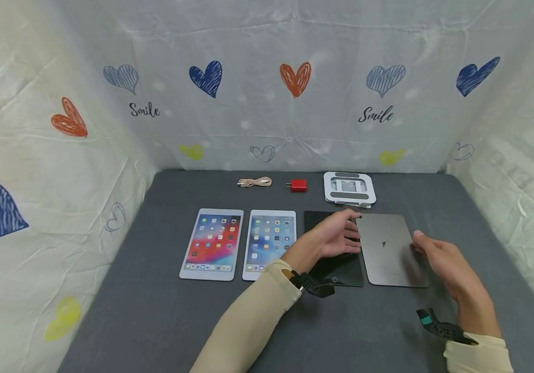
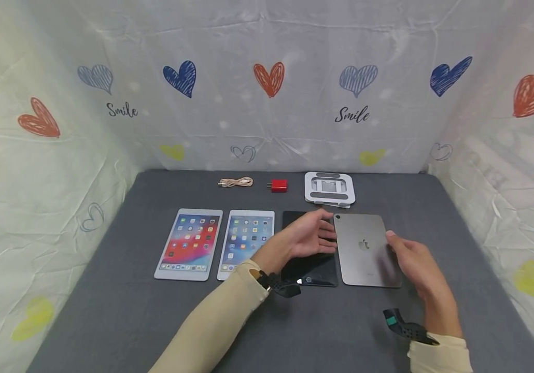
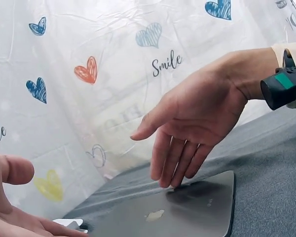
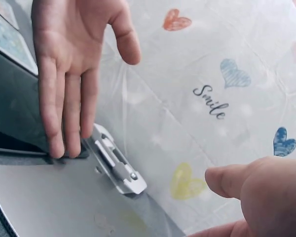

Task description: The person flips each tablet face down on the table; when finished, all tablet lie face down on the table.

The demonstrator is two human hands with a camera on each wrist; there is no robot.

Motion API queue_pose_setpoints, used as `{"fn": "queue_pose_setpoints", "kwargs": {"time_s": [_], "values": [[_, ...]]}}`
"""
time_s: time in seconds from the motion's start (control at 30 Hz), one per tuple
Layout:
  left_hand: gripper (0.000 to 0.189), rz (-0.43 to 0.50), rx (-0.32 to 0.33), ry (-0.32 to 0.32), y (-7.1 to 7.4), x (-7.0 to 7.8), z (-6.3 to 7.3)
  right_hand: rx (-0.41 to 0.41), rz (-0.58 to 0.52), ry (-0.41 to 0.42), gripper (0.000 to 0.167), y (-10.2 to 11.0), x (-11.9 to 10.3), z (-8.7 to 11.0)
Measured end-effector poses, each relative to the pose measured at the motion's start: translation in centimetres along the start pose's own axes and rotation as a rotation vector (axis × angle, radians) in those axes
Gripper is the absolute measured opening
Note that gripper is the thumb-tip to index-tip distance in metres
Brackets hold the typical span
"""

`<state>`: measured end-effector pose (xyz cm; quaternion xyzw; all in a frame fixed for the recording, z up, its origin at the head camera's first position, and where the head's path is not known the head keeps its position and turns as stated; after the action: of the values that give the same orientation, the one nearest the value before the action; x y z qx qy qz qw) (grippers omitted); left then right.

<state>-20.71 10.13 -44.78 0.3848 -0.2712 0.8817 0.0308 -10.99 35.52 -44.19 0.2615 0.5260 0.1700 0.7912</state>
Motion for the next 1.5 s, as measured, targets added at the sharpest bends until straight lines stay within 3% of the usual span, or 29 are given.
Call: {"fn": "queue_pose_setpoints", "kwargs": {"time_s": [0.1,0.23,0.4,0.5,0.57,0.73,0.97,1.07,1.2,1.5], "values": [[0.073,-0.026,-0.011,-0.041,1.0,0.2,0.7,-0.002,-0.007,0.023,0.102,0.0,-0.3,0.4],[0.061,-0.044,-0.018,-0.097,2.9,0.8,2.1,-0.031,-0.069,0.141,0.089,0.2,-0.8,0.6],[0.047,-0.083,-0.030,-0.150,5.8,1.8,4.3,-0.107,-0.331,0.247,0.067,0.2,-1.4,0.4],[0.043,-0.114,-0.035,-0.174,7.3,2.4,5.4,-0.175,-0.479,0.254,0.051,-0.1,-1.8,0.3],[0.043,-0.127,-0.038,-0.184,8.1,2.7,6.0,-0.202,-0.506,0.250,0.051,-0.4,-2.0,0.2],[0.049,-0.152,-0.015,-0.175,10.2,3.0,7.0,-0.215,-0.410,0.235,0.068,-1.7,-2.9,-0.1],[0.051,-0.177,0.088,-0.134,12.2,2.3,7.4,-0.253,-0.360,0.183,0.070,-3.9,-3.5,-0.6],[0.051,-0.181,0.112,-0.118,12.4,2.0,7.6,-0.287,-0.359,0.154,0.070,-4.7,-3.7,-0.9],[0.052,-0.187,0.095,-0.108,12.5,1.6,7.6,-0.314,-0.345,0.128,0.070,-5.5,-4.1,-1.1],[0.053,-0.190,0.095,-0.109,12.3,1.4,7.4,-0.291,-0.313,0.107,0.074,-6.2,-5.1,-0.8]]}}
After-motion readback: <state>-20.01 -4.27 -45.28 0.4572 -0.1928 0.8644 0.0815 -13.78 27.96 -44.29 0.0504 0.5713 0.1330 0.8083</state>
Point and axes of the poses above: each hand's wrist, its own z-axis away from the middle knuckle, its own y-axis out of the back of the hand, x = y × z, the point moved 1 cm from there along -z, towards the middle knuckle, and after that the axes turned 9 degrees about x, right-handed, at the moved point
